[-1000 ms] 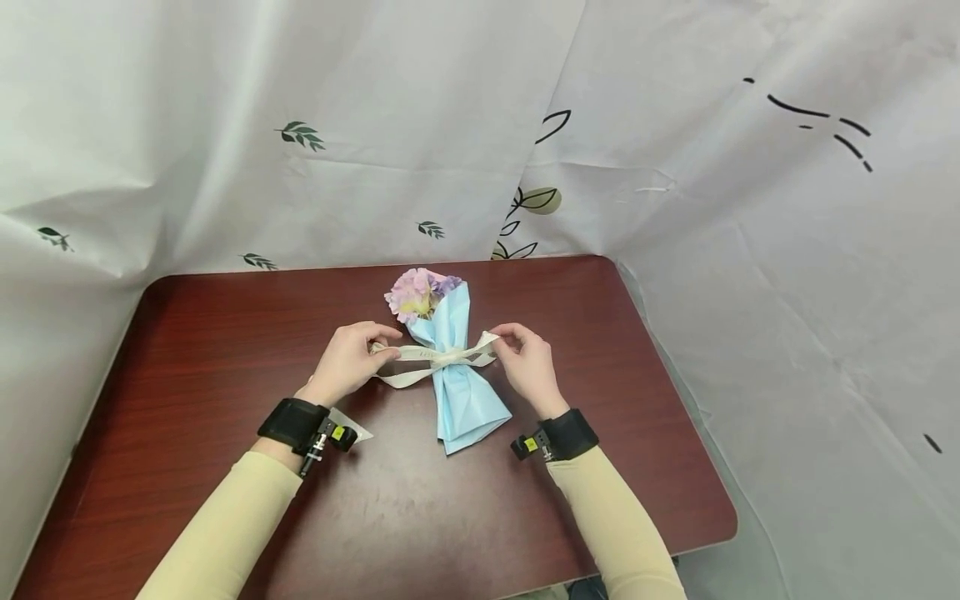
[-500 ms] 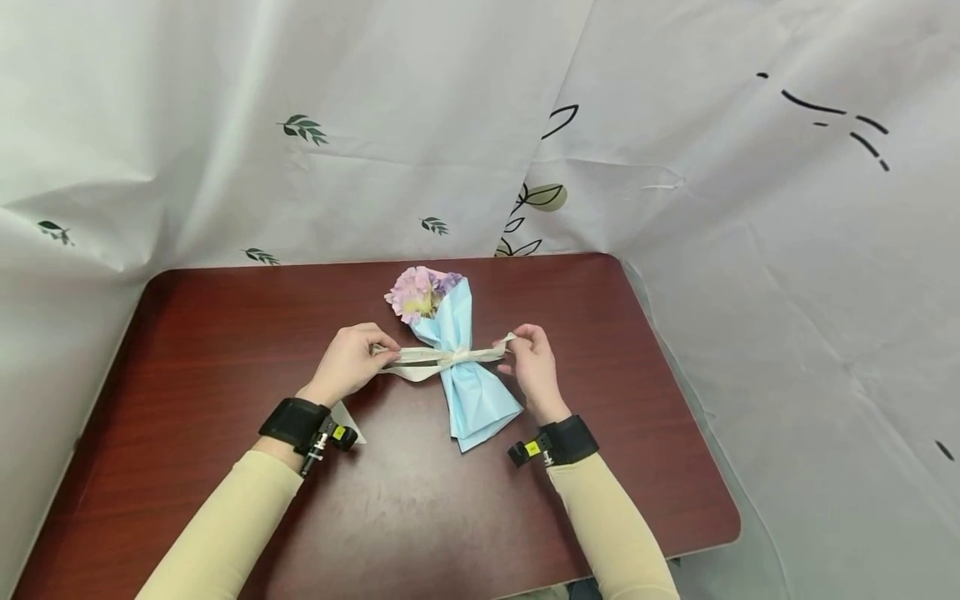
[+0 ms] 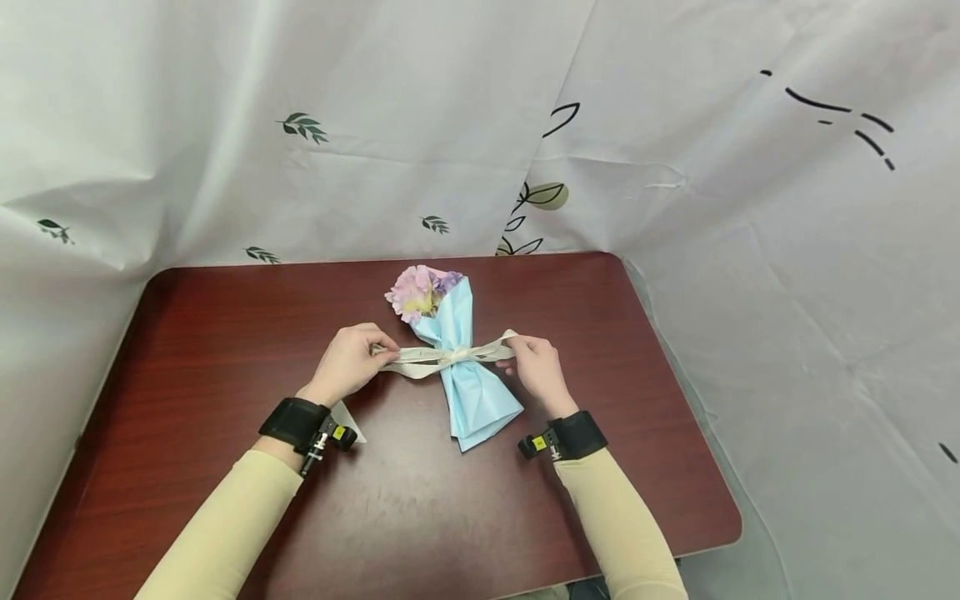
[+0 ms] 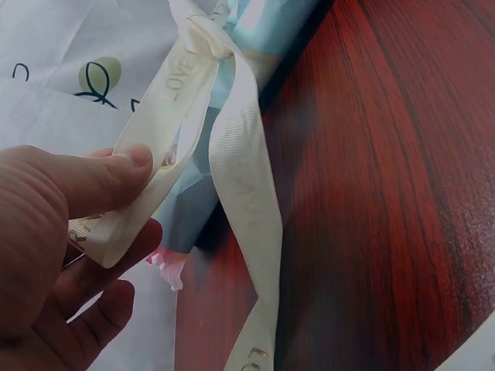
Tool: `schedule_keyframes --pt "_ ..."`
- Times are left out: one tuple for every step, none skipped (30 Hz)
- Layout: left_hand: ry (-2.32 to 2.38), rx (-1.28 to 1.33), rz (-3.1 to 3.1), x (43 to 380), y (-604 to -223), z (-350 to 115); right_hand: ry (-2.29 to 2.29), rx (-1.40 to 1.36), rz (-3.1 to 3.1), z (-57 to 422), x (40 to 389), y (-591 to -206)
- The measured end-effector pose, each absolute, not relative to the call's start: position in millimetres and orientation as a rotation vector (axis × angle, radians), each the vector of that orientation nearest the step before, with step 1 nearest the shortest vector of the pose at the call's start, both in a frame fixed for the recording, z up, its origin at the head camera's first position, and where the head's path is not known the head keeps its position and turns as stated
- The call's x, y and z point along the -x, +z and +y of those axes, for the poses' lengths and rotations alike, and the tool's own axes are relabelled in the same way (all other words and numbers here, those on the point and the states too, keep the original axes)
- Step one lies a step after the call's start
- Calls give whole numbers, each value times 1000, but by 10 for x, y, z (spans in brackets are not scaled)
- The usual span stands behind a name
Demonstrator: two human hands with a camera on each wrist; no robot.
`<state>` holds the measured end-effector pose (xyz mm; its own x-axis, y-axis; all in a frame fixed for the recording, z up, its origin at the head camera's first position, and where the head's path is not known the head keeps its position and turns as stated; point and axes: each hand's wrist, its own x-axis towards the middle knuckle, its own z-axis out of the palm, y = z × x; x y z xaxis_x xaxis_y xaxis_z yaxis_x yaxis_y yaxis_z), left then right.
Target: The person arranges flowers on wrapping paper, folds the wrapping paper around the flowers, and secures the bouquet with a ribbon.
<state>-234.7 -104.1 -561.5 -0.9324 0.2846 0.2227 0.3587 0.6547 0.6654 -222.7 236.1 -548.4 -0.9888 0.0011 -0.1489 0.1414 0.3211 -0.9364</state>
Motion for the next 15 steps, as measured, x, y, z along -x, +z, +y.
schedule_keyframes --pt "-1142 538 -2771 2342 -5614 -1044 -1800 -169 2393 2354 2227 -5492" --pt "-1138 534 -2777 2338 -5613 -1045 -1844 -205 2334 2347 2225 -5501" --pt "-1127 532 -2783 2337 -5618 -1049 -1880 -232 2285 2342 2224 -5509" --pt "-1117 529 -2789 2332 -5618 -1055 -1905 -251 2249 2338 2222 -5515" --pt "-1109 525 -2794 2326 -5619 -1061 -1926 -262 2224 2335 2218 -5523" --pt "-1102 523 -2797 2325 -5624 -1069 -1943 -266 2217 2334 2215 -5530" --pt "-1092 518 -2802 2325 -5629 -1076 -1950 -259 2225 2334 2214 -5539" --pt "-1084 512 -2808 2323 -5633 -1083 -1946 -246 2251 2337 2216 -5547" --pt "-1079 506 -2813 2321 -5637 -1090 -1929 -224 2289 2342 2220 -5553" --pt "-1077 499 -2818 2318 -5638 -1095 -1899 -201 2344 2349 2224 -5557" --pt "-1075 495 -2822 2317 -5642 -1102 -1866 -185 2400 2357 2227 -5559" --pt "-1071 492 -2826 2317 -5647 -1109 -1824 -168 2457 2370 2231 -5557" --pt "-1070 486 -2829 2313 -5647 -1114 -1781 -151 2504 2385 2238 -5555" --pt "-1072 483 -2831 2309 -5648 -1118 -1739 -134 2541 2404 2246 -5554" --pt "-1070 483 -2831 2307 -5652 -1123 -1707 -116 2560 2423 2254 -5553"
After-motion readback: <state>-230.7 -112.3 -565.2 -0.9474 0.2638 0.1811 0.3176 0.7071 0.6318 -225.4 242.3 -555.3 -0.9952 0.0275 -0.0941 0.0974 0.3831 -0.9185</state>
